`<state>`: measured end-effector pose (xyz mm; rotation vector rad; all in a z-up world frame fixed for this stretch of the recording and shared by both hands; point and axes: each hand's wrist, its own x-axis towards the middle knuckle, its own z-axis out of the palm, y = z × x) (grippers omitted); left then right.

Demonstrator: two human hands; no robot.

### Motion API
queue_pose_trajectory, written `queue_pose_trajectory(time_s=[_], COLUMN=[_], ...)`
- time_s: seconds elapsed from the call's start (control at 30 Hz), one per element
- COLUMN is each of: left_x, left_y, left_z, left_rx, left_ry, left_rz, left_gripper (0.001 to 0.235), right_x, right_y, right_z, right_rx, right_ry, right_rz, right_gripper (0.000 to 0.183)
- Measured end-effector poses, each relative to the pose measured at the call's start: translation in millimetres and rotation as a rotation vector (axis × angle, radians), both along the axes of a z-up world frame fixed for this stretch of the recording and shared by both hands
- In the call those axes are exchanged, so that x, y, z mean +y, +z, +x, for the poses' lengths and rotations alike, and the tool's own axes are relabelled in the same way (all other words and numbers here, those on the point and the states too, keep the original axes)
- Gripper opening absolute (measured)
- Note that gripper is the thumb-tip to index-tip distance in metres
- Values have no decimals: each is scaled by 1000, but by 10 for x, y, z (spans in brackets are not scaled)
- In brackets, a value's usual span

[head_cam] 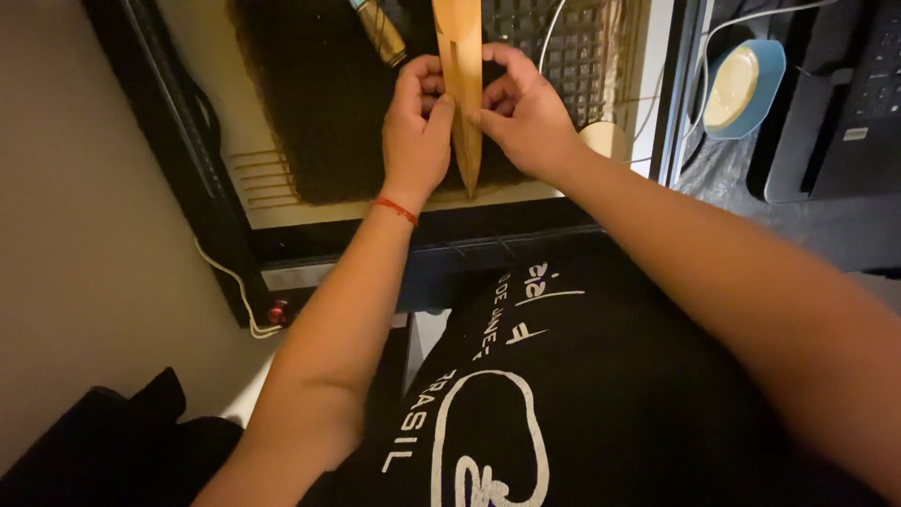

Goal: The person assembles a wooden object by inserting a small rectangular piece into a slot on a larger wooden piece. They then open a wooden box, remove a small wooden block, and place it inside the box.

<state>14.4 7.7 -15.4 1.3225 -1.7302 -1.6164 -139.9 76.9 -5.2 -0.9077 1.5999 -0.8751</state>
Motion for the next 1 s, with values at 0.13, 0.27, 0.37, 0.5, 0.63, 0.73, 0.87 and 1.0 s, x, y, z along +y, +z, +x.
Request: queue_pose_trajectory(time_s=[0.13, 0.27, 0.37, 0.5, 0.63, 0.73, 0.87, 1.0], left_x=[25, 94, 135, 222, 300, 371, 427, 502], left_y=[43, 133, 265, 369, 451, 335, 336, 298], left_z=[-7, 8, 31, 135, 241, 312, 351, 382], left_rx=[72, 135, 112, 64, -15, -3, -15, -60], left_ry=[-14, -38, -44, -115, -171, -166, -156, -177], left_rz=[25, 22, 56, 59, 48, 38, 62, 99], left_gripper=[26, 31, 33, 35, 34, 33, 33, 34], right_x=[49, 91, 117, 219, 307, 353, 373, 442], right_y=[-60, 22, 136, 78, 199, 219, 270, 64], right_z=[-13, -1, 0, 19, 94, 146, 159, 167], right_rx=[1, -83, -130, -143, -151, -102, -76, -72], right_ry=[-14, -58, -61, -51, -18, -1, 30, 29], right_rz=[-21, -32, -32, -101, -70, -88, 55, 130], right_gripper=[55, 55, 50, 39, 34, 30, 29, 32])
